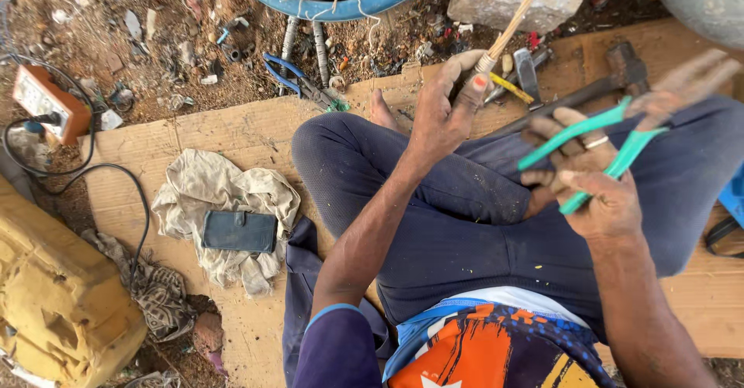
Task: The person sits cross-legged on a cardboard sheet and uses pliers to twist a bundle of wire strands into a tight coil. The person repeatedly grips the wire with pliers and rotates the tool to tighten the twist, occasionally adjusting the grip or using a second pair of pliers to assist.
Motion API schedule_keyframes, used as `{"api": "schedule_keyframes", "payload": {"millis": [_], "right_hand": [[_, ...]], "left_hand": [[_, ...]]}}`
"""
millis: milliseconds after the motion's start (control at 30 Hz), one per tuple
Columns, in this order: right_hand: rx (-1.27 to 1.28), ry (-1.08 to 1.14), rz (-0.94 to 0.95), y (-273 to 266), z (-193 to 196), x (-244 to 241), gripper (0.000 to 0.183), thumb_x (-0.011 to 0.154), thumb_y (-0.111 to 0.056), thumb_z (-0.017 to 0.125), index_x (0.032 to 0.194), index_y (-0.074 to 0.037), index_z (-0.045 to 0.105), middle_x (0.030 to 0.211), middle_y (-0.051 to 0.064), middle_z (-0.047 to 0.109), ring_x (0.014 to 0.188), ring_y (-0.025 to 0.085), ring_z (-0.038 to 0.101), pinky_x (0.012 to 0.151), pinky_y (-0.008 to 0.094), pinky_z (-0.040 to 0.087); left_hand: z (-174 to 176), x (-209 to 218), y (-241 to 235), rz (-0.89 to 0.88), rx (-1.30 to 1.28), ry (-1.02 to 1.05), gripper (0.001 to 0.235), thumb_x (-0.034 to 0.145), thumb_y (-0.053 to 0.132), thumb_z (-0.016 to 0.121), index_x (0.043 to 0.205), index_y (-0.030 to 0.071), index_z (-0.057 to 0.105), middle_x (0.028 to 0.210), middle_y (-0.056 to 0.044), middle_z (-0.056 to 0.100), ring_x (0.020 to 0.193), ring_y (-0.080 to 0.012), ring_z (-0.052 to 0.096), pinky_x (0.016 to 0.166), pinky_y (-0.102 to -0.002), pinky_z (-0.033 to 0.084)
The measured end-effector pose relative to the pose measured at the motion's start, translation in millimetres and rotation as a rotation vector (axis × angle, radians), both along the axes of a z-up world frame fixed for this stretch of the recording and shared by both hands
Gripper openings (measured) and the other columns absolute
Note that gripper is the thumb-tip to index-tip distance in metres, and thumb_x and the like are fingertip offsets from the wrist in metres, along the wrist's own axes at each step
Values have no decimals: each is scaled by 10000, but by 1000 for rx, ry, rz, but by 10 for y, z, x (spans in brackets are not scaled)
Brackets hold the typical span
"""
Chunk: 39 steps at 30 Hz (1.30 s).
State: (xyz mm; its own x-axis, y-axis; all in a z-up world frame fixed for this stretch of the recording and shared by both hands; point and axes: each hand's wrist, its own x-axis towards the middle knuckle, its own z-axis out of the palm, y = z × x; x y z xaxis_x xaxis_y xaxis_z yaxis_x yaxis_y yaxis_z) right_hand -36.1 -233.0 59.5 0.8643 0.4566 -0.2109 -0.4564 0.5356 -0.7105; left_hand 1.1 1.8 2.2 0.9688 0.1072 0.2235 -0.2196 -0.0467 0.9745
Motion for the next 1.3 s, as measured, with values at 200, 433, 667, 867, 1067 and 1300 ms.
{"api": "schedule_keyframes", "payload": {"millis": [200,433,667,867,1067,1300], "right_hand": [[-594,-209,117,-271,60,-201,601,970,-68,580,1533,31,396,1252,181,607,989,297,651,801,410,607],[-674,-274,349,-536,317,-224,581,1004,-132,590,1532,68,453,1210,246,620,970,327,611,728,399,557],[1,119,743,-768,715,-491,821,918,-301,725,1514,122,350,1316,368,580,1190,459,643,732,480,642],[-63,81,804,-750,940,-680,895,881,-416,756,1481,123,370,1280,338,599,1135,418,666,714,460,661],[-61,30,808,-783,926,-652,863,935,-447,725,1488,116,377,1231,315,610,1104,402,687,644,401,654],[-70,72,815,-880,833,-626,803,988,-430,666,1470,116,328,1157,314,618,996,364,694,537,344,629]], "left_hand": [[397,-304,-143,-34,13,21,468,1099,342,566,1423,6,562,1019,-48,727,937,-134,697,804,-292,590],[648,-669,-282,125,149,-20,393,1064,321,615,1329,31,597,1070,-62,727,906,-118,712,793,-273,588],[462,-796,-450,-111,-382,-146,284,1116,175,603,1358,36,552,1094,-50,702,980,-89,637,826,-220,504],[398,-864,-577,-283,-445,-282,242,1110,156,598,1335,73,565,1200,-3,652,1124,-71,629,1022,-245,523],[327,-844,-615,-261,-441,-279,297,1087,116,618,1382,90,588,1204,10,631,1088,-67,633,994,-247,531],[267,-790,-634,-155,-241,-388,463,955,-166,559,1339,92,577,1314,-41,630,1196,-122,620,1051,-266,527]]}}
